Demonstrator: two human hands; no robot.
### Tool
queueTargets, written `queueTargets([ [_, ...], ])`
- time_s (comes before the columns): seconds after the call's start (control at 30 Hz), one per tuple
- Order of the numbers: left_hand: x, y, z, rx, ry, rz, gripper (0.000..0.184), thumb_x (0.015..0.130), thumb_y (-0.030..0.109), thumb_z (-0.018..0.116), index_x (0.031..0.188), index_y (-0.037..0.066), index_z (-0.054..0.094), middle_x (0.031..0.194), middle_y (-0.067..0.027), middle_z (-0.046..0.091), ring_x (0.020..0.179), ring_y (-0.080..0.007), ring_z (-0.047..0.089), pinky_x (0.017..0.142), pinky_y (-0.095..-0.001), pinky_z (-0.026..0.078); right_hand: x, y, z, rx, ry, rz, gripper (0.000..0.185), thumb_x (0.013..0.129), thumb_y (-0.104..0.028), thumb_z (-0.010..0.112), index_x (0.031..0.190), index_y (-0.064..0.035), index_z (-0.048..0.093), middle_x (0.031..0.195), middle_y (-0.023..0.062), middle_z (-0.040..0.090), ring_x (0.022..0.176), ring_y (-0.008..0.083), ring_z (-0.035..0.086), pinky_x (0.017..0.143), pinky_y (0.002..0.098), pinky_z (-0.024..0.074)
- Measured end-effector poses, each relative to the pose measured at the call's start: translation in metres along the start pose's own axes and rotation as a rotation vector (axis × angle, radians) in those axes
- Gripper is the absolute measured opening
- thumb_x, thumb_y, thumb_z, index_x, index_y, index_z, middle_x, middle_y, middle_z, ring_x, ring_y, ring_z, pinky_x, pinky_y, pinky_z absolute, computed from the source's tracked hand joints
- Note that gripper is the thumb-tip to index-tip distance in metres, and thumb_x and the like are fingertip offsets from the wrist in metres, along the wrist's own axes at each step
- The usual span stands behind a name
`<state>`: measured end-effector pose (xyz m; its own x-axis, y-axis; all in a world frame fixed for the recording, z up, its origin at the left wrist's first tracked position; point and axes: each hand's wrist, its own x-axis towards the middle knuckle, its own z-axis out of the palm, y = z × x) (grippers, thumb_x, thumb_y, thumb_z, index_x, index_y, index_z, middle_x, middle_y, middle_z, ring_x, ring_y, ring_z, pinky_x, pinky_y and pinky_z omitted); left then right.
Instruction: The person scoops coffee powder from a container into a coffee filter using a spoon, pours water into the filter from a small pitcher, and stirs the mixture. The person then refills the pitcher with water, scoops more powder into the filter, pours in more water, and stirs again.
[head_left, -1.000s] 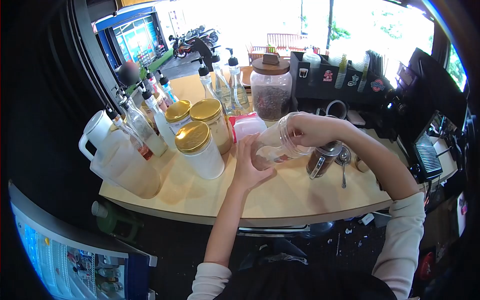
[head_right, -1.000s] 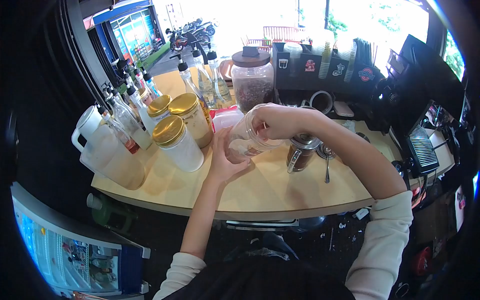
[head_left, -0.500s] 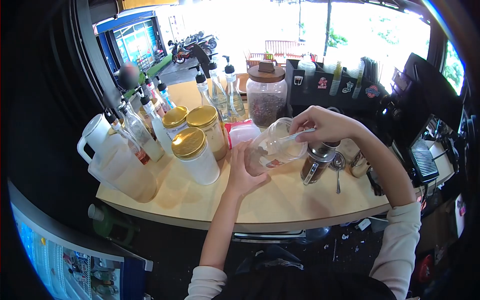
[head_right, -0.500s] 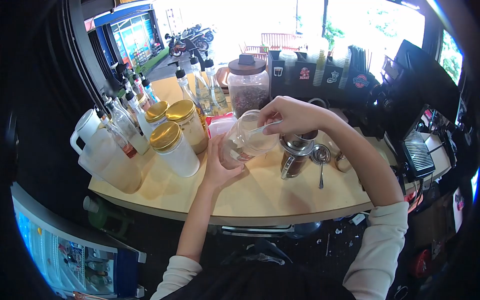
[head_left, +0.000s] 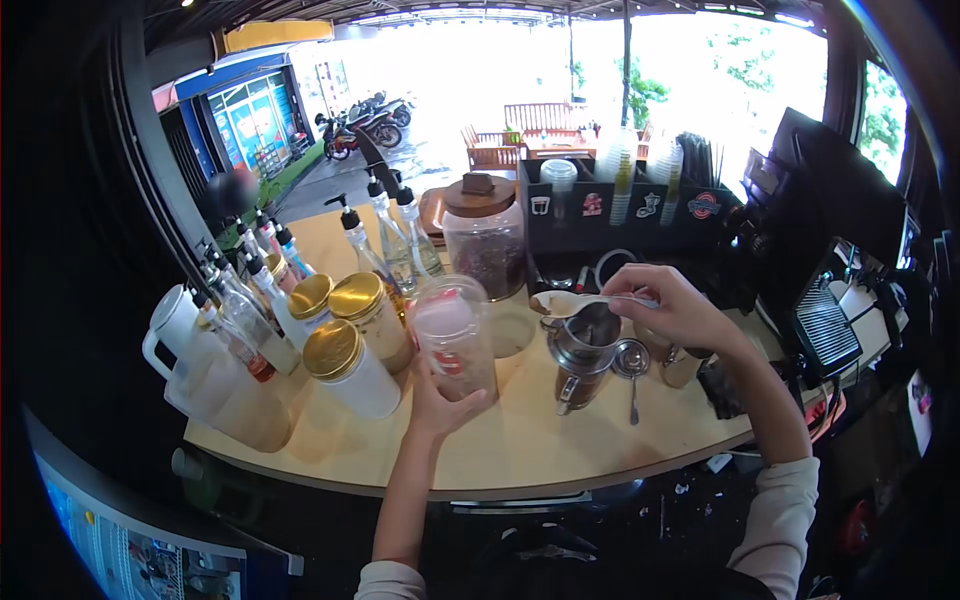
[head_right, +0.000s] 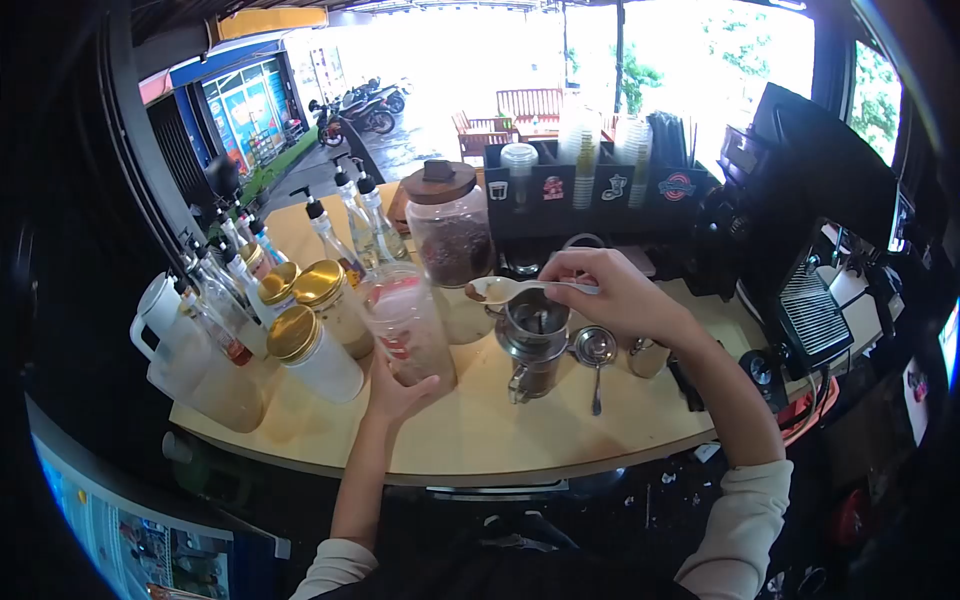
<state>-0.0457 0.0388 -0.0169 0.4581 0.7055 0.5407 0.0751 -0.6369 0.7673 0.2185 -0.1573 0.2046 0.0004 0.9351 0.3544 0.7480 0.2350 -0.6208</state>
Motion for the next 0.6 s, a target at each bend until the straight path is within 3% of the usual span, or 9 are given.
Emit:
queueTargets([
  [0.13,0.004,0.005,0.005,-0.156,0.006,0.027,0.091,0.055,0.023,0.089,0.129,-0.001,0.041,0.123,-0.0146,0.053,0.115,-0.0258,0.052,0.1,-0.0378,0.041,-0.028,0.017,-0.017,-0.106,0.076,0.043,0.02,0.087,-0.015,0.062,0.099,0.0001,0.063,0.087,0.0135,0.062,0.084,0.0238,0.061,0.076,0.0341,0.047],
  [0.33,0.002,0.011,0.005,-0.19,-0.066,-0.079,0.092,0.057,0.021,0.089,0.131,0.0,0.039,0.125,-0.0123,0.051,0.118,-0.0242,0.05,0.101,-0.0372,0.04,-0.051,0.03,-0.015,-0.2,0.223,0.046,0.016,0.084,-0.006,0.063,0.099,-0.0025,0.064,0.083,0.0126,0.057,0.079,0.0318,0.059,0.07,0.0389,0.0458],
  [0.43,0.003,0.012,0.011,-0.28,-0.02,-0.092,0.079,0.057,0.016,0.087,0.123,-0.001,0.048,0.116,-0.0113,0.06,0.108,-0.021,0.057,0.096,-0.0349,0.044,-0.058,0.035,-0.011,-0.208,0.196,0.058,0.016,0.085,-0.006,0.063,0.1,-0.003,0.064,0.082,0.0118,0.056,0.075,0.0313,0.059,0.067,0.0395,0.0458],
  [0.57,0.004,0.004,0.014,-0.299,0.033,-0.057,0.076,0.058,0.015,0.087,0.122,-0.001,0.048,0.117,-0.0109,0.059,0.109,-0.0214,0.056,0.095,-0.0348,0.044,-0.059,0.044,-0.006,-0.165,0.219,0.076,0.016,0.085,-0.006,0.063,0.101,-0.0036,0.064,0.082,0.0114,0.056,0.073,0.0308,0.059,0.065,0.0395,0.046],
  [0.6,0.005,0.009,0.012,-0.267,0.015,-0.062,0.076,0.059,0.015,0.086,0.122,-0.001,0.048,0.117,-0.0109,0.058,0.11,-0.0215,0.056,0.096,-0.0351,0.044,-0.059,0.047,-0.004,-0.195,0.248,0.028,0.016,0.084,-0.003,0.063,0.1,-0.0025,0.065,0.081,0.01,0.054,0.067,0.0247,0.056,0.059,0.0347,0.0434],
])
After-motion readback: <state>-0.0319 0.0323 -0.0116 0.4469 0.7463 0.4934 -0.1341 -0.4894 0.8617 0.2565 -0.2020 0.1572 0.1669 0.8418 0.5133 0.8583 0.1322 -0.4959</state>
